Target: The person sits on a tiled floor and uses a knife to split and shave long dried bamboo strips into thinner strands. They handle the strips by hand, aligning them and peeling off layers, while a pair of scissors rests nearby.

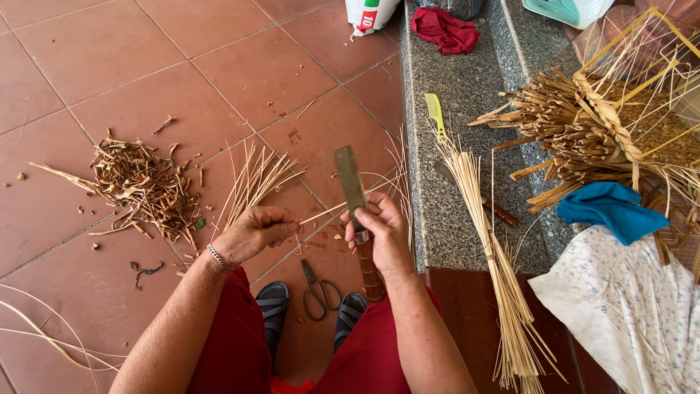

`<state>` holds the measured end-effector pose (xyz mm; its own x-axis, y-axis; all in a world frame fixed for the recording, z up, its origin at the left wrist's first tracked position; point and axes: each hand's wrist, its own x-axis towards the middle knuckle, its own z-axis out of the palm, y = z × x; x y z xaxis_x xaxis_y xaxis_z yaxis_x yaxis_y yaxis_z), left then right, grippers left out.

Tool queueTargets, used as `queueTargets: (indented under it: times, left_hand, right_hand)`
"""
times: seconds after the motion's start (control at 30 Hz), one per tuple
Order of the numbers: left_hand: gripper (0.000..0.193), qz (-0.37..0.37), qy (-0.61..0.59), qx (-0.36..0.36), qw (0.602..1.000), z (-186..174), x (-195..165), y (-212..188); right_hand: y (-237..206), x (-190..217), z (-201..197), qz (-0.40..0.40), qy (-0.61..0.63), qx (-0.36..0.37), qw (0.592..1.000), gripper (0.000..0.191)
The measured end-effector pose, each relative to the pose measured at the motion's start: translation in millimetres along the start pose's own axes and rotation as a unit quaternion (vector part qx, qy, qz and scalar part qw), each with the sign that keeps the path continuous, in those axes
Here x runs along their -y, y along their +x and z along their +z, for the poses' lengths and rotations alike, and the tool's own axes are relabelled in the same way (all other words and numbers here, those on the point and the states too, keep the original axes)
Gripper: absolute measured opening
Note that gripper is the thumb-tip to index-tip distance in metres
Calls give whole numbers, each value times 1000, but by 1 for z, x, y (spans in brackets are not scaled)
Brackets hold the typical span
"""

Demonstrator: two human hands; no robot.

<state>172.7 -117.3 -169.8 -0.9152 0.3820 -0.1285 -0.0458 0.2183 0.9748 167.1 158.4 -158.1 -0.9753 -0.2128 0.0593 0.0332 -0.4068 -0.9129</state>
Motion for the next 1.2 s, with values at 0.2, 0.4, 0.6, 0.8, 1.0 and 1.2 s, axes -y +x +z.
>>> queueTargets:
  times: [0.2, 0.4, 0.6, 0.8, 1.0, 1.2]
  left_hand:
    - [23, -19, -14, -19, 1000, -11, 7, -6]
    - [21, 1, 16, -39, 999, -27, 19, -10]
    - [19, 28, 17, -82, 996, -16, 25, 6]
    - [14, 101, 123, -95, 983, -2, -3, 6]
    - [14, 347, 416, -397, 741, 18, -27, 0]
    - [44, 136, 202, -220, 945, 39, -21, 15]
  right_hand:
    - [-1, 9, -18, -15, 67, -17, 998, 19]
    - [0, 24, -51, -57, 130, -89, 986, 21]
    - [-7, 34, -43, -9, 65, -29, 997, 30]
    - [-7, 15, -16, 100, 69, 50, 991, 35]
    - [7, 2, -28, 60, 135, -13, 989, 26]
    - [27, -10, -26, 47, 265, -32, 963, 31]
